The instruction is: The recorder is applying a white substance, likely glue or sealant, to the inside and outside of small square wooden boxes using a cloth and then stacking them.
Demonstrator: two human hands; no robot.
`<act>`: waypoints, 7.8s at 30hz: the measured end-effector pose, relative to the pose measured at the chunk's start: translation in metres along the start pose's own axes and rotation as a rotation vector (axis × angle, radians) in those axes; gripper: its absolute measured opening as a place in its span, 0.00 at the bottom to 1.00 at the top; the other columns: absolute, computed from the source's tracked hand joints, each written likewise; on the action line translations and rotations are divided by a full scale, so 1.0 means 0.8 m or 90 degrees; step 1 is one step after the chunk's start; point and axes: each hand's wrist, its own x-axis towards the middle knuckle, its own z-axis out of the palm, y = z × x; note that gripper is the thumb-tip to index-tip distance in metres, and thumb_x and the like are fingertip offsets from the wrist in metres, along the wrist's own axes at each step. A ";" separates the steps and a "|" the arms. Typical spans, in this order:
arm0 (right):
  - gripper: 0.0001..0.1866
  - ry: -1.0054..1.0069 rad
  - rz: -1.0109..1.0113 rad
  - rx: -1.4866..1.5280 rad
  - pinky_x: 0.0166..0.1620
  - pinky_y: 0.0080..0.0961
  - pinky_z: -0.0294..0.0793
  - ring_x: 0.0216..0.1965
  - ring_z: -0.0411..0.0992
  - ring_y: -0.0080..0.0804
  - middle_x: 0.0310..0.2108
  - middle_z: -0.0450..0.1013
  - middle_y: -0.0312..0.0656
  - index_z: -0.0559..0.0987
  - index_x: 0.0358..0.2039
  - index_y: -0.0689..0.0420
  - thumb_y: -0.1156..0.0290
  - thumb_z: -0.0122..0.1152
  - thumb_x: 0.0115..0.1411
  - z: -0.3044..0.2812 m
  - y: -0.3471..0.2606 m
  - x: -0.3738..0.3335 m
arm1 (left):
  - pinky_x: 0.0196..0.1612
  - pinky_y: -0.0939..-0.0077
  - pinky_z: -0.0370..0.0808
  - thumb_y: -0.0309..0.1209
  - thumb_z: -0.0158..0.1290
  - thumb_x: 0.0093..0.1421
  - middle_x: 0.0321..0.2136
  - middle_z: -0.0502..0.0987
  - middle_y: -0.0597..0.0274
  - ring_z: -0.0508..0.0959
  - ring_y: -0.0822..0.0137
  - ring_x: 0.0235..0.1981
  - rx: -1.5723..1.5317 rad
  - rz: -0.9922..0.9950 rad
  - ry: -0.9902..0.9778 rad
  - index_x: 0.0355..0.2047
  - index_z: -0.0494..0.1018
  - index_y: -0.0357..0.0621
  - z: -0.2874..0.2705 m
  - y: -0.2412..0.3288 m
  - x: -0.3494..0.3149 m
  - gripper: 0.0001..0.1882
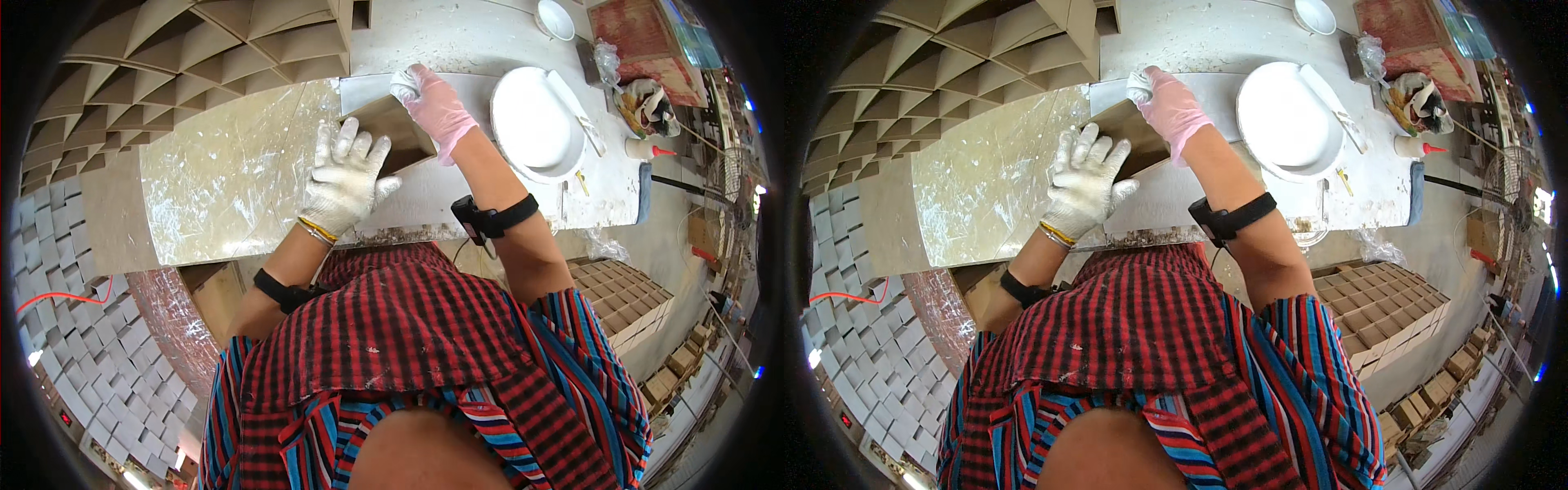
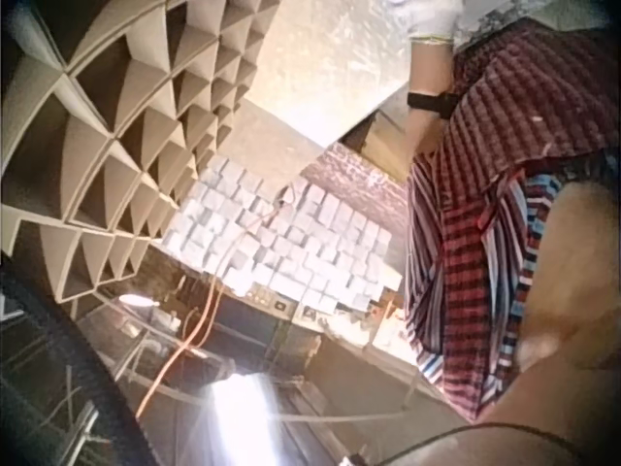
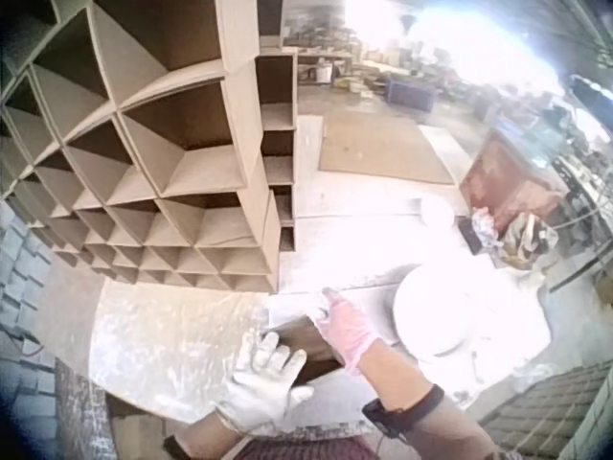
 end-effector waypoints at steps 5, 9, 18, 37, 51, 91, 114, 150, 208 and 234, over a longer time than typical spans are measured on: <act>0.23 -0.056 0.055 -0.025 0.43 0.33 0.67 0.39 0.68 0.47 0.37 0.69 0.54 0.62 0.48 0.62 0.77 0.50 0.49 0.004 0.010 -0.069 | 0.57 0.53 0.45 0.52 0.42 0.51 0.46 0.65 0.57 0.54 0.56 0.55 -0.012 -0.038 -0.012 0.49 0.63 0.50 0.003 0.007 -0.001 0.29; 0.22 -0.007 0.054 0.087 0.45 0.34 0.66 0.42 0.67 0.49 0.38 0.69 0.55 0.62 0.47 0.62 0.77 0.49 0.50 0.002 0.021 -0.088 | 0.56 0.52 0.47 0.51 0.41 0.52 0.45 0.65 0.55 0.54 0.55 0.56 -0.046 -0.018 -0.051 0.49 0.63 0.51 -0.005 0.007 -0.002 0.27; 0.17 -0.120 0.125 -0.023 0.41 0.39 0.66 0.38 0.67 0.54 0.36 0.68 0.59 0.61 0.45 0.61 0.73 0.45 0.54 -0.013 0.009 -0.038 | 0.55 0.52 0.50 0.50 0.42 0.52 0.43 0.65 0.55 0.54 0.54 0.55 -0.031 -0.027 -0.043 0.48 0.64 0.51 -0.002 0.007 0.004 0.26; 0.13 0.000 -0.122 -0.275 0.35 0.35 0.68 0.34 0.67 0.43 0.32 0.65 0.45 0.67 0.37 0.53 0.68 0.52 0.49 0.077 -0.043 -0.130 | 0.58 0.57 0.48 0.46 0.60 0.37 0.57 0.42 0.38 0.45 0.44 0.58 -0.339 -0.108 0.075 0.57 0.48 0.56 0.020 -0.030 -0.023 0.48; 0.16 0.123 -0.043 -0.274 0.35 0.38 0.68 0.33 0.68 0.48 0.35 0.67 0.49 0.66 0.39 0.56 0.66 0.52 0.50 0.094 -0.041 -0.143 | 0.56 0.60 0.54 0.47 0.59 0.38 0.56 0.43 0.39 0.48 0.42 0.57 -0.386 -0.106 0.123 0.56 0.51 0.58 0.040 -0.030 -0.025 0.45; 0.11 -0.295 -0.160 -0.467 0.31 0.40 0.69 0.29 0.71 0.49 0.26 0.71 0.53 0.65 0.36 0.58 0.66 0.43 0.55 0.046 -0.084 -0.070 | 0.59 0.63 0.45 0.61 0.52 0.37 0.57 0.49 0.49 0.49 0.52 0.58 -0.291 -0.189 0.075 0.57 0.45 0.40 0.089 -0.046 -0.040 0.55; 0.11 -0.170 -0.253 -0.554 0.31 0.36 0.71 0.30 0.71 0.46 0.27 0.72 0.50 0.69 0.35 0.57 0.69 0.47 0.50 0.039 -0.078 0.026 | 0.59 0.68 0.45 0.60 0.41 0.50 0.57 0.46 0.40 0.46 0.50 0.59 -0.624 -0.262 0.043 0.58 0.38 0.35 0.069 -0.048 -0.012 0.49; 0.23 0.009 0.294 -0.385 0.44 0.32 0.67 0.42 0.67 0.47 0.39 0.69 0.52 0.67 0.46 0.58 0.71 0.51 0.46 -0.137 0.183 -0.089 | 0.39 0.64 0.70 0.34 0.39 0.54 0.38 0.71 0.49 0.73 0.53 0.37 -0.204 -0.026 -0.279 0.41 0.68 0.44 -0.026 0.026 0.097 0.16; 0.07 0.402 -0.283 0.580 0.31 0.19 0.66 0.28 0.67 0.22 0.26 0.69 0.36 0.70 0.34 0.58 0.78 0.46 0.54 -0.083 -0.201 -0.163 | 0.45 0.62 0.68 0.41 0.30 0.59 0.43 0.67 0.51 0.70 0.55 0.41 -1.744 0.021 0.313 0.45 0.63 0.39 -0.179 0.000 -0.019 0.22; 0.09 0.395 -0.611 -0.013 0.32 0.28 0.69 0.29 0.70 0.40 0.27 0.72 0.42 0.74 0.30 0.52 0.63 0.53 0.52 -0.188 -0.188 -0.121 | 0.49 0.58 0.64 0.50 0.34 0.59 0.48 0.63 0.49 0.66 0.52 0.47 -1.678 -0.050 0.553 0.50 0.59 0.39 -0.193 0.063 0.030 0.29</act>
